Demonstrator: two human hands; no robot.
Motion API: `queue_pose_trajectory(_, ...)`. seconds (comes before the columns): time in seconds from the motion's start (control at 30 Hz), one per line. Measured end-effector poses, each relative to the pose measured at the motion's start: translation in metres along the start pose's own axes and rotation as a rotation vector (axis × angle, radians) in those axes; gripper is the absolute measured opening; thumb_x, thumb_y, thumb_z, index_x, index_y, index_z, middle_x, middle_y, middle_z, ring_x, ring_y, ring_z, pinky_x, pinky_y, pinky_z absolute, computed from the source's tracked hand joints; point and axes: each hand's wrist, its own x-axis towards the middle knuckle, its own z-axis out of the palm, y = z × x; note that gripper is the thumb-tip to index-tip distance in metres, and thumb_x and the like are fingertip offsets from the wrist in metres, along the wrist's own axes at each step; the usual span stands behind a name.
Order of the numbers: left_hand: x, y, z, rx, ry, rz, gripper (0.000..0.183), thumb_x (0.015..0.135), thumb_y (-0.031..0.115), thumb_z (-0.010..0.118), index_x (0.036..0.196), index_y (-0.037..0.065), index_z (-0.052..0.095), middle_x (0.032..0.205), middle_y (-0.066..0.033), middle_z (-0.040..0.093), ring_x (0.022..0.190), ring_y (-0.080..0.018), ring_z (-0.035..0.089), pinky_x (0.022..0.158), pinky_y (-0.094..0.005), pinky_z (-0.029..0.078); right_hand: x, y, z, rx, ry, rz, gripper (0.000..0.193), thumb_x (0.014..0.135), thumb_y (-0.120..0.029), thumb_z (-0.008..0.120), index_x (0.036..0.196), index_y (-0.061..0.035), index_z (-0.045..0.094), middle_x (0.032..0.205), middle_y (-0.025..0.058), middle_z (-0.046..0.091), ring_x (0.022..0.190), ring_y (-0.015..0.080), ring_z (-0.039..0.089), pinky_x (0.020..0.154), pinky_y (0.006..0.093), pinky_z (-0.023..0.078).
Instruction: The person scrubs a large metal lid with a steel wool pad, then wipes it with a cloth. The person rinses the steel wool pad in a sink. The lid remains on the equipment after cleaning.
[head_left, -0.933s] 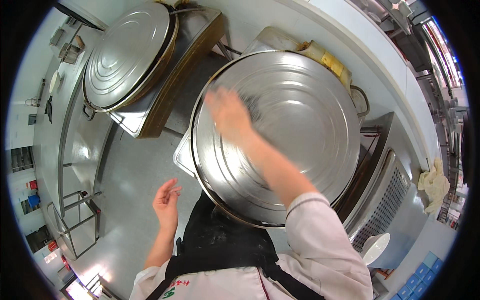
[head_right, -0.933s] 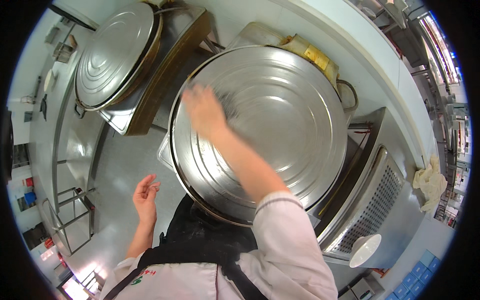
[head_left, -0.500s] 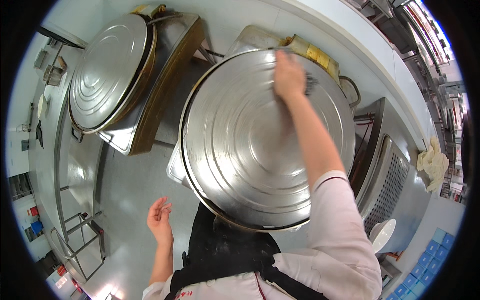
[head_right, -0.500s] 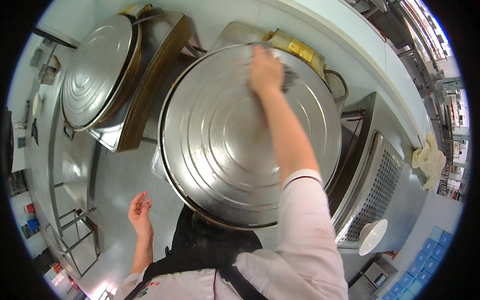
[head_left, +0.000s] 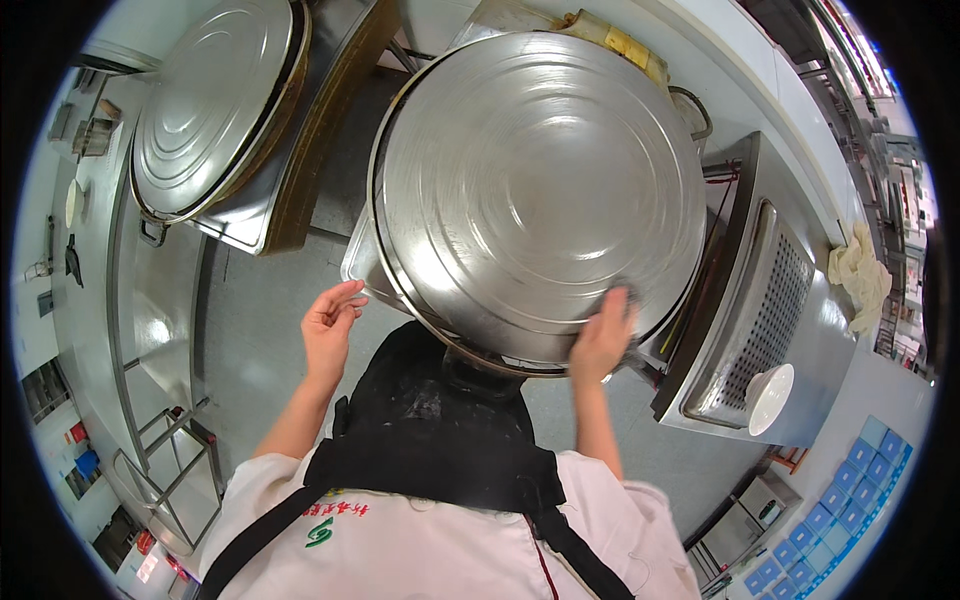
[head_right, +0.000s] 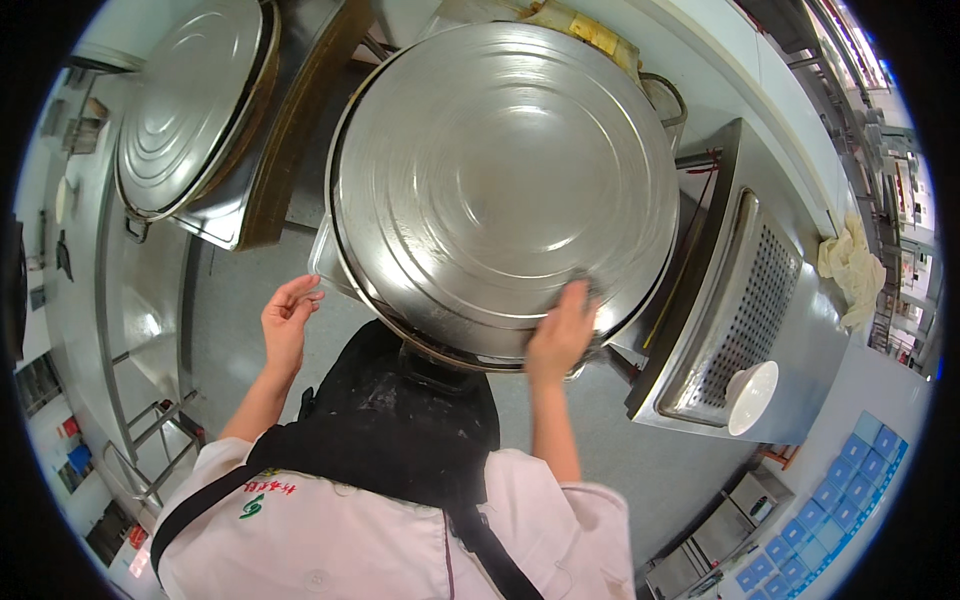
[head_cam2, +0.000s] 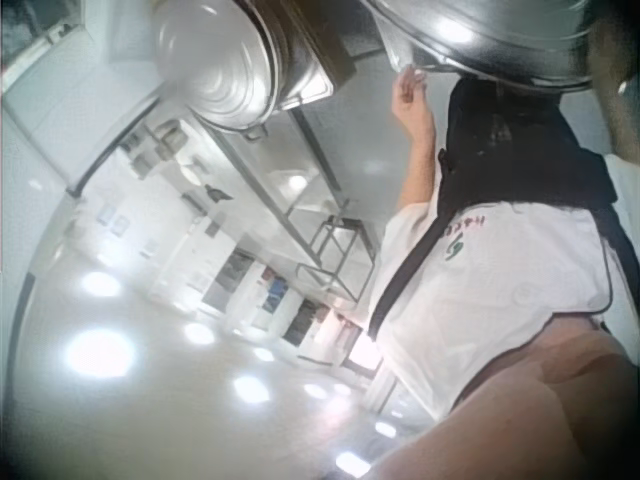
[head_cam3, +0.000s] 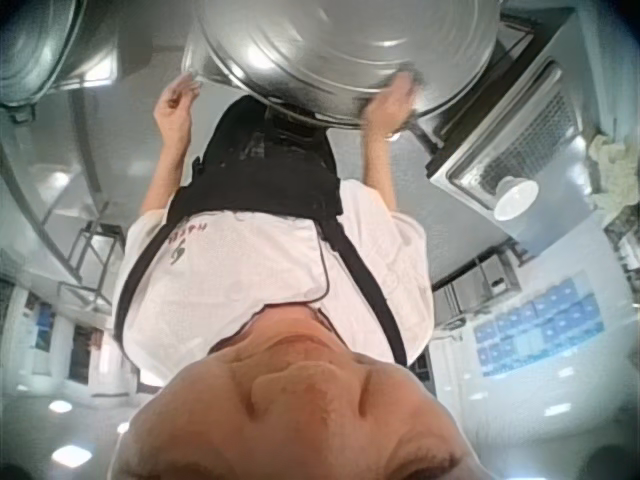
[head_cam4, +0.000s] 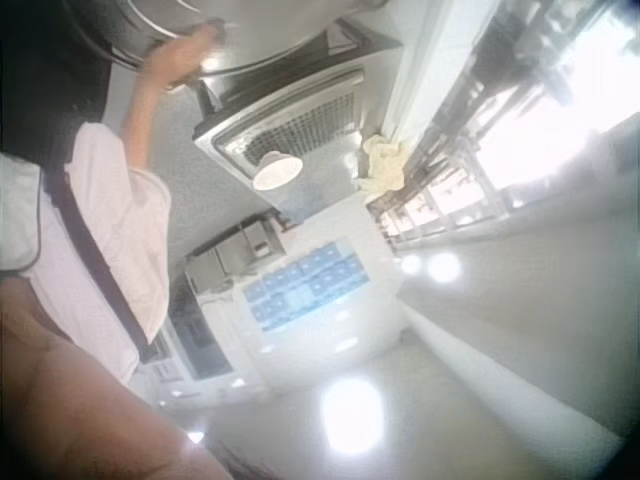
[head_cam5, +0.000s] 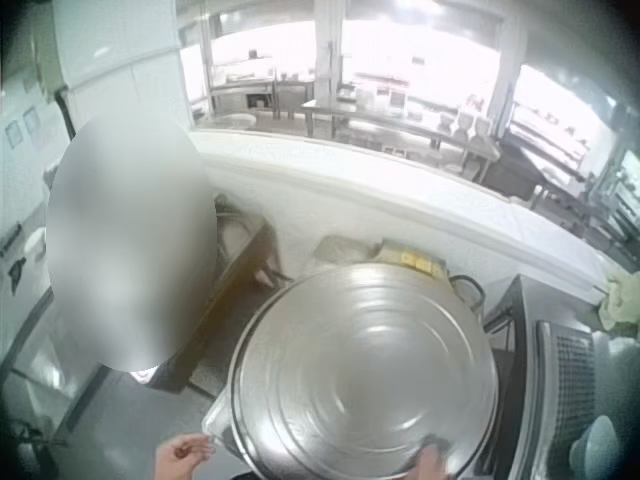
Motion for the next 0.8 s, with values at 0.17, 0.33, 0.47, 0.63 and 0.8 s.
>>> queue_pose_trajectory(0.17,0.006,0.017,-0.028,0.035,-0.003,0.052,0.037,0.099,-0.008,0.054,0.133,0.0,0.066,0.135,-0.0117,0.072,0.112,-0.0194,0.072,0.094,-0.0309,0.054,0.006,-0.151,0.028,0.184,-0.442,-0.391,0.053,0.097,-0.018,0.066,0.148,-0.0058,0.06,0.158,0.0065,0.055,0.148,0.0392,0.044,0.123,0.0582,0.033)
queue_pose_trajectory(0.33,-0.006,0.021,-0.059,0.105,0.089,0.077,0.036,0.1,-0.006,0.059,0.134,0.001,0.066,0.136,-0.0122,0.072,0.111,-0.019,0.071,0.094,-0.0316,0.054,0.148,-0.201,0.147,0.074,-0.151,-0.694,0.048,0.101,-0.017,0.056,0.148,-0.0067,0.06,0.156,0.0091,0.056,0.146,0.0388,0.047,0.123,0.0547,0.035)
queue_pose_trajectory(0.47,-0.032,0.01,-0.086,0.101,0.192,0.056,0.036,0.099,-0.008,0.057,0.133,0.001,0.067,0.135,-0.0123,0.072,0.111,-0.0191,0.071,0.094,-0.0317,0.054,0.267,-0.157,0.157,-0.148,0.025,-0.438,0.046,0.104,-0.017,0.049,0.148,-0.0055,0.056,0.146,0.016,0.063,0.134,0.0415,0.058,0.119,0.0527,0.038)
queue_pose_trajectory(0.63,-0.077,-0.034,-0.111,-0.043,0.389,-0.108,0.037,0.098,-0.009,0.055,0.131,0.001,0.068,0.133,-0.0118,0.073,0.112,-0.0192,0.072,0.094,-0.0321,0.055,0.192,-0.038,0.087,-0.248,0.031,-0.194,0.048,0.104,-0.01,0.053,0.151,-0.0029,0.054,0.156,0.0151,0.055,0.144,0.042,0.049,0.123,0.0495,0.038)
queue_pose_trajectory(0.8,-0.062,-0.056,-0.113,-0.172,0.333,-0.095,0.037,0.099,-0.012,0.052,0.131,-0.001,0.068,0.13,-0.0122,0.074,0.109,-0.0187,0.073,0.092,-0.0299,0.056,0.049,-0.183,0.068,0.015,-0.337,-0.55,0.049,0.099,-0.006,0.058,0.148,-0.0003,0.057,0.154,0.0162,0.056,0.143,0.0449,0.048,0.122,0.0546,0.038)
